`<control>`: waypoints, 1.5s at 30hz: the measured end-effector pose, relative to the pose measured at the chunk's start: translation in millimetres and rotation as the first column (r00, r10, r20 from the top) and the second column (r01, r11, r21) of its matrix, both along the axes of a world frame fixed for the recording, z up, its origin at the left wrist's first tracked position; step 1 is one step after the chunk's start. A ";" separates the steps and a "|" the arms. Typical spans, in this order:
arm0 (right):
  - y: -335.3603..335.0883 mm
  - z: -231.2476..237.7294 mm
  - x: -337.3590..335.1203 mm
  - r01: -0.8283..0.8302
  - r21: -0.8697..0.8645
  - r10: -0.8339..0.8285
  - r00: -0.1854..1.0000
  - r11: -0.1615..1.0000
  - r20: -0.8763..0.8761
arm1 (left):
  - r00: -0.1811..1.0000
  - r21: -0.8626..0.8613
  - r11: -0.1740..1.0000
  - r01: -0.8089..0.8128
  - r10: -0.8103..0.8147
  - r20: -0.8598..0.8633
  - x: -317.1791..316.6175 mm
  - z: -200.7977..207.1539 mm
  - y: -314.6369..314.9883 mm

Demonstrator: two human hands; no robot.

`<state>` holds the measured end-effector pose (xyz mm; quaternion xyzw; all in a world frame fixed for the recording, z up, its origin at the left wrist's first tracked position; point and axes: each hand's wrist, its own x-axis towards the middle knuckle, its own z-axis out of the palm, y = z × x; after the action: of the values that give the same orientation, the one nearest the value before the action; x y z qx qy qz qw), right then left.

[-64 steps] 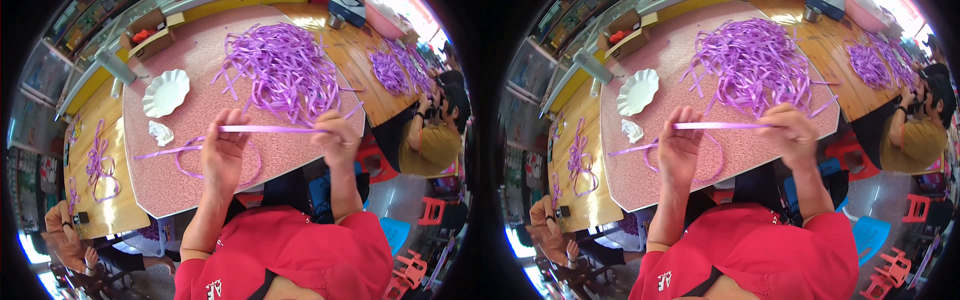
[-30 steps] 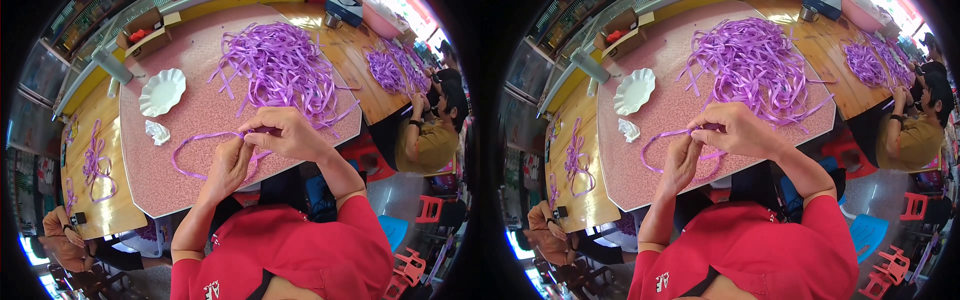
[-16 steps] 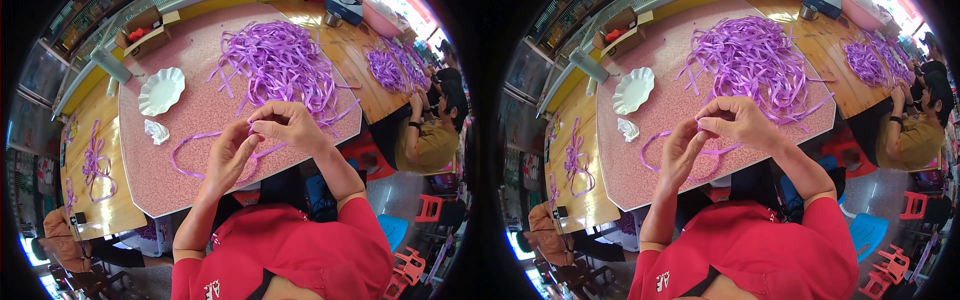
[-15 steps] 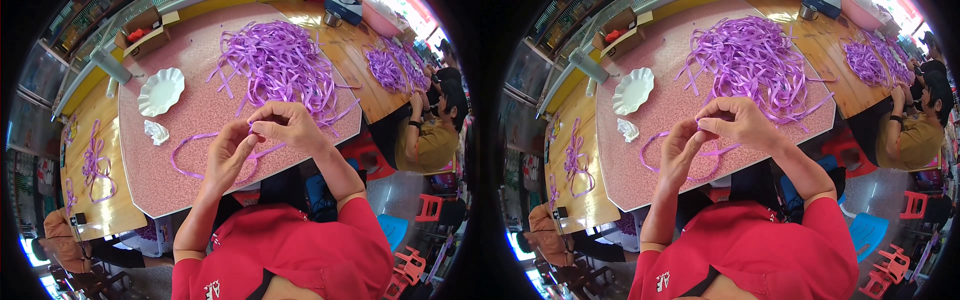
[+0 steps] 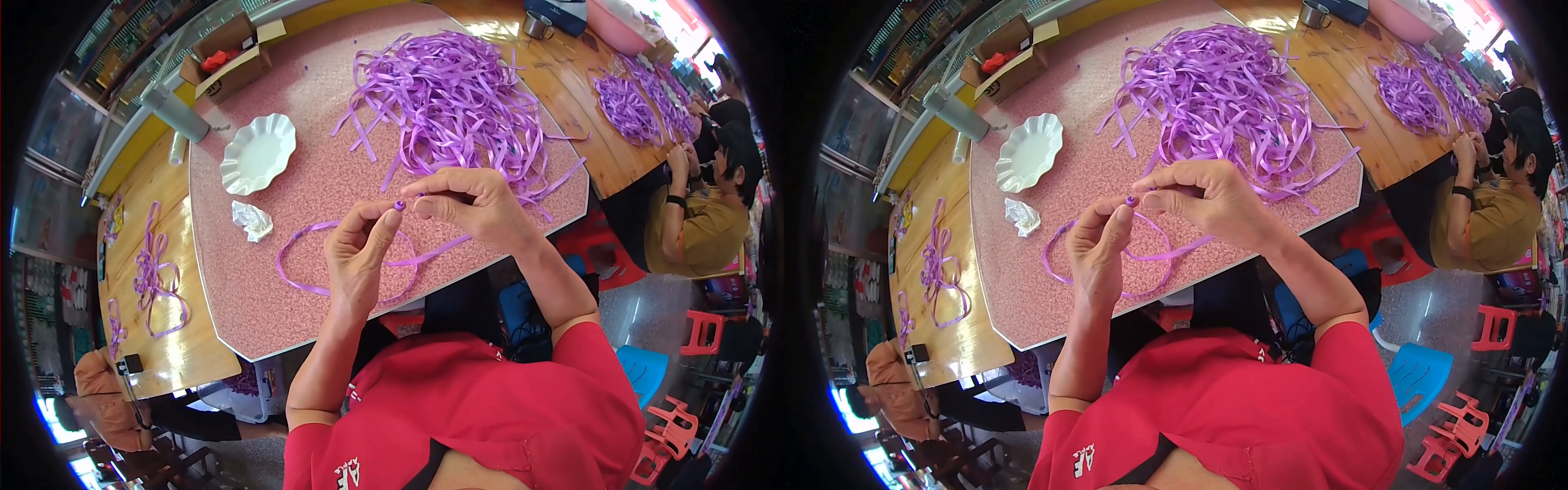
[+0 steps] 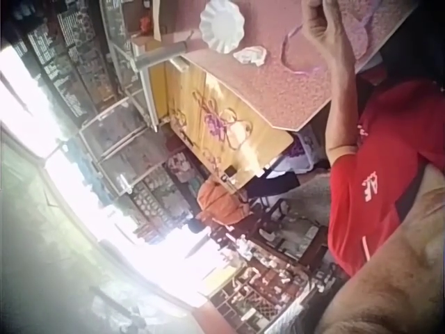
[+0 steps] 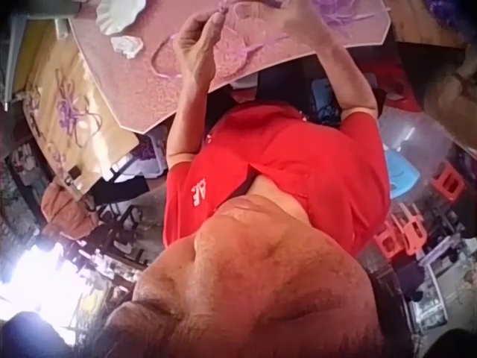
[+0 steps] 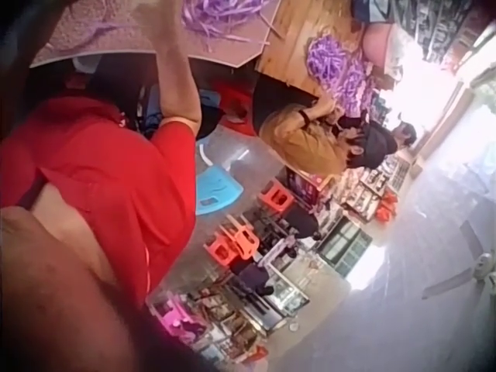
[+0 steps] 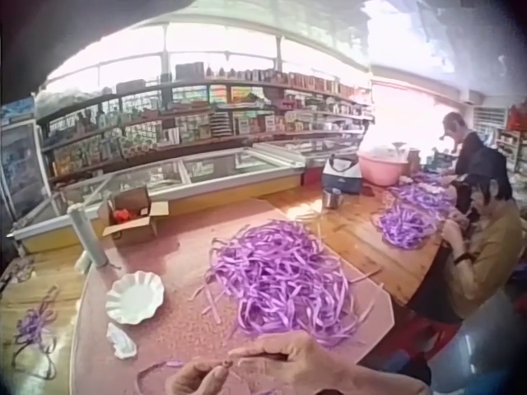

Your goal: Braiding or twisting purple plastic strips into decorative loops at a table.

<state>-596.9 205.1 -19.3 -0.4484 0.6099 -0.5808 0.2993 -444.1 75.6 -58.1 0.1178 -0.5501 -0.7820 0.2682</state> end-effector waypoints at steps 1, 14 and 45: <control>0.1 0.9 -2.1 -0.004 -0.065 -0.005 0.989 0.998 -0.144 | 1.000 -0.020 1.000 -0.013 0.013 -0.001 -0.1 -0.5 0.1; 3.0 6.1 5.7 -0.071 -0.030 0.074 0.991 0.997 0.109 | 0.998 -0.047 0.999 0.018 -0.021 -0.066 -0.3 0.0 3.4; 1.7 -4.0 13.0 0.057 -0.279 -0.182 0.876 0.958 -0.447 | 0.987 -0.436 0.886 -0.158 0.159 -0.034 -5.0 -1.9 6.6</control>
<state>-584.0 206.8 -23.3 -0.5714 0.6101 -0.5470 0.0455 -449.2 82.1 -60.0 0.1001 -0.7003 -0.6140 0.3500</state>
